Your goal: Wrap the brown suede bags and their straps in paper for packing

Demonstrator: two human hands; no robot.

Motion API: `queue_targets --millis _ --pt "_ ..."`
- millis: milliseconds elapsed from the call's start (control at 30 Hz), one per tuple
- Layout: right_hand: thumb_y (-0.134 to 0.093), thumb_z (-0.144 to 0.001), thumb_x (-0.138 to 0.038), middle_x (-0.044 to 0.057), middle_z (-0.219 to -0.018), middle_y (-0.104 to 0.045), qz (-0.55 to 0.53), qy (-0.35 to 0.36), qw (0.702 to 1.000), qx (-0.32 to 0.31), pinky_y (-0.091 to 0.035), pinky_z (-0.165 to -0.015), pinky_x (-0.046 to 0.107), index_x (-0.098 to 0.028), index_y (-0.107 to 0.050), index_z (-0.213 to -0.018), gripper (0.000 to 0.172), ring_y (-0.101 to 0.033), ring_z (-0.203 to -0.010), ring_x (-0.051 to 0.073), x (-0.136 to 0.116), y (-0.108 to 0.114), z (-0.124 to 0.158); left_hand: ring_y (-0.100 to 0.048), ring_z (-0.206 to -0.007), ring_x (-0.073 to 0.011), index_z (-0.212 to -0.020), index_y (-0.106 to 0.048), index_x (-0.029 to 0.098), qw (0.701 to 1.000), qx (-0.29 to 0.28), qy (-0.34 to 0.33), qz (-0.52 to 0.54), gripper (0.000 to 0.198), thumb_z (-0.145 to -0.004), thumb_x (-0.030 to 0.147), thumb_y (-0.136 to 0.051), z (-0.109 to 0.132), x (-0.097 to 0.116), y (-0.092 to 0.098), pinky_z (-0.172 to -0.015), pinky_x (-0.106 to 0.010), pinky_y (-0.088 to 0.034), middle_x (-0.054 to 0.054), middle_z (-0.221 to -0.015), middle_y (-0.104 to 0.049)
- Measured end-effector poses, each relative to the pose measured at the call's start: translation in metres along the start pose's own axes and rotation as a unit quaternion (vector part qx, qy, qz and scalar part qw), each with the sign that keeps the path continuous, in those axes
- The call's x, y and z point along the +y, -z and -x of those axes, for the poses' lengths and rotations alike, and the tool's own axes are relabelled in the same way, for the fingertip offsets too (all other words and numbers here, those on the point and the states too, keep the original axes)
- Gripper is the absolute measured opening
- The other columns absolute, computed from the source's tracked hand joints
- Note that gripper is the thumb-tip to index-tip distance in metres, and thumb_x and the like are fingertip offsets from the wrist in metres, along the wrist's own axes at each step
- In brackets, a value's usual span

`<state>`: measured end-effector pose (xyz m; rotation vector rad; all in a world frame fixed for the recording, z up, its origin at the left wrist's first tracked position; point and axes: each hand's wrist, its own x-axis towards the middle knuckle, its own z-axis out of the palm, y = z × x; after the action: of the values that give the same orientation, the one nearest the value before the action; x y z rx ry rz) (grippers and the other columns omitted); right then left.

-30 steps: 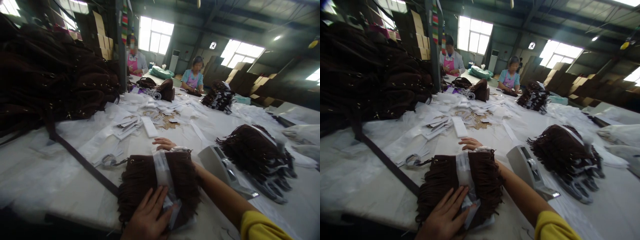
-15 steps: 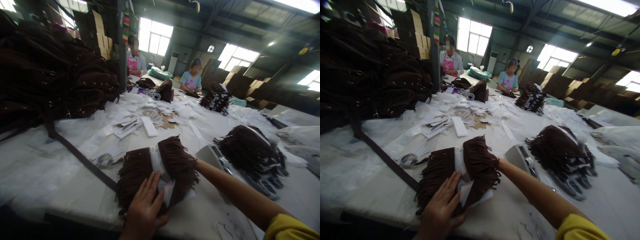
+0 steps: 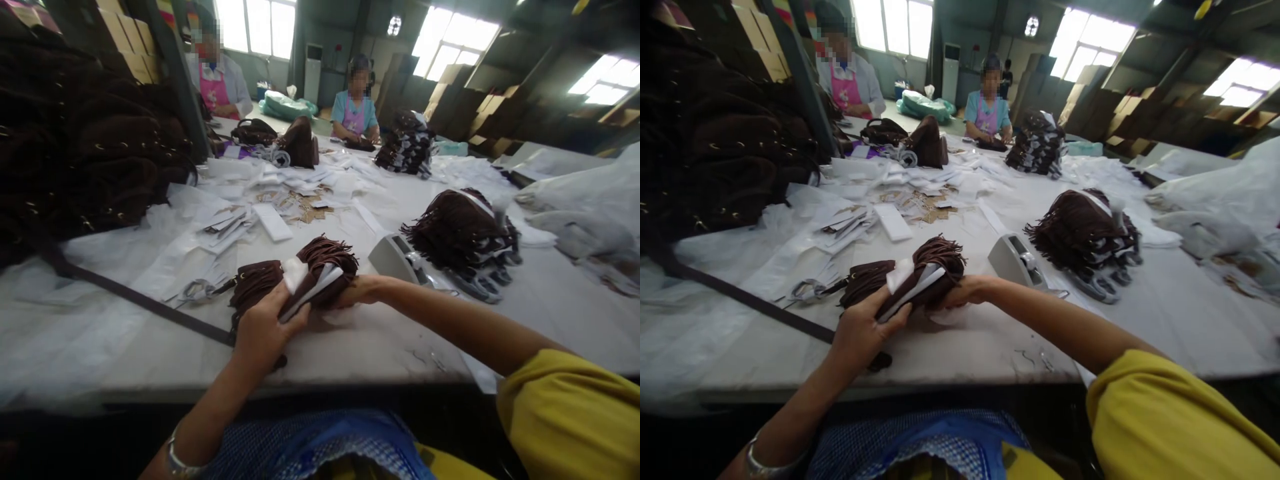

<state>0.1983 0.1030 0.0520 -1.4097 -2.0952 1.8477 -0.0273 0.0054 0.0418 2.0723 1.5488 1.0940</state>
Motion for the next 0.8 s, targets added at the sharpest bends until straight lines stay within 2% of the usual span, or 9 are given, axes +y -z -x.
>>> queue_targets --millis 133,233,300,467,567,633,733,800 --pt "-0.072 -0.070 -0.027 -0.007 -0.061 -0.048 -0.052 -0.026 0.998 -0.022 -0.023 -0.042 0.018 -0.014 -0.064 -0.087 0.023 -0.033 -0.049 0.005 -0.001 -0.021 0.017 -0.061 -0.120 -0.0260 -0.134 -0.057 0.026 0.998 -0.008 -0.049 -0.036 0.049 -0.088 0.041 -0.063 -0.007 -0.001 -0.006 -0.102 -0.035 -0.050 -0.005 -0.137 -0.061" --pt "-0.066 -0.073 -0.028 -0.009 -0.053 -0.039 -0.066 -0.071 0.995 -0.038 -0.017 -0.040 0.019 -0.016 -0.058 -0.074 0.015 -0.027 -0.045 0.005 0.010 -0.038 0.037 -0.058 -0.125 -0.0273 -0.128 -0.062 0.021 0.994 -0.008 -0.078 -0.080 0.045 -0.087 0.042 -0.064 -0.006 -0.006 -0.015 -0.103 -0.037 -0.050 -0.009 -0.138 -0.060" --pt "-0.064 -0.074 -0.027 -0.009 -0.050 -0.034 -0.055 -0.089 0.994 -0.032 -0.016 -0.040 0.019 -0.017 -0.052 -0.068 0.016 -0.025 -0.045 0.006 0.020 -0.052 0.051 -0.057 -0.126 -0.0277 -0.122 -0.066 0.020 0.990 -0.011 -0.092 -0.104 0.040 -0.088 0.042 -0.064 -0.004 -0.008 -0.020 -0.103 -0.038 -0.050 -0.011 -0.137 -0.060" --pt "-0.064 -0.072 -0.023 -0.006 -0.059 -0.049 -0.016 -0.062 0.998 0.022 -0.028 -0.048 0.019 -0.015 -0.058 -0.073 0.010 -0.040 -0.054 0.008 0.036 -0.085 0.085 -0.057 -0.126 -0.0284 -0.121 -0.065 0.019 0.983 0.000 -0.118 -0.139 0.041 -0.087 0.041 -0.065 -0.004 -0.009 -0.027 -0.100 -0.039 -0.053 -0.012 -0.138 -0.059" --pt "-0.061 -0.077 -0.025 -0.002 -0.066 -0.059 0.077 -0.031 0.990 0.113 -0.034 -0.055 0.021 -0.016 -0.063 -0.080 0.010 -0.050 -0.060 0.011 0.037 -0.099 0.102 -0.054 -0.129 -0.0293 -0.121 -0.065 0.017 0.974 -0.004 -0.166 -0.152 0.040 -0.087 0.039 -0.065 -0.001 -0.014 -0.031 -0.103 -0.041 -0.050 -0.012 -0.140 -0.057" --pt "-0.060 -0.079 -0.025 0.000 -0.073 -0.065 0.144 -0.008 0.977 0.160 -0.035 -0.060 0.022 -0.018 -0.065 -0.085 0.011 -0.055 -0.065 0.012 0.039 -0.106 0.113 -0.050 -0.132 -0.0303 -0.125 -0.062 0.016 0.964 -0.012 -0.211 -0.161 0.042 -0.088 0.037 -0.065 0.002 -0.018 -0.034 -0.109 -0.047 -0.043 -0.012 -0.140 -0.057" --pt "-0.059 -0.080 -0.025 0.001 -0.076 -0.069 0.184 -0.013 0.968 0.169 -0.035 -0.059 0.022 -0.020 -0.066 -0.087 0.011 -0.058 -0.065 0.013 0.044 -0.117 0.126 -0.049 -0.134 -0.0298 -0.132 -0.055 0.018 0.954 -0.025 -0.250 -0.161 0.045 -0.091 0.033 -0.062 0.009 -0.021 -0.038 -0.115 -0.054 -0.032 -0.010 -0.139 -0.058" --pt "-0.059 -0.082 -0.025 0.001 -0.077 -0.070 0.187 -0.016 0.969 0.163 -0.035 -0.058 0.022 -0.020 -0.066 -0.088 0.010 -0.059 -0.065 0.014 0.048 -0.122 0.132 -0.052 -0.131 -0.0276 -0.136 -0.050 0.020 0.960 -0.030 -0.239 -0.146 0.048 -0.091 0.032 -0.062 0.012 -0.021 -0.038 -0.117 -0.052 -0.029 -0.009 -0.138 -0.060"
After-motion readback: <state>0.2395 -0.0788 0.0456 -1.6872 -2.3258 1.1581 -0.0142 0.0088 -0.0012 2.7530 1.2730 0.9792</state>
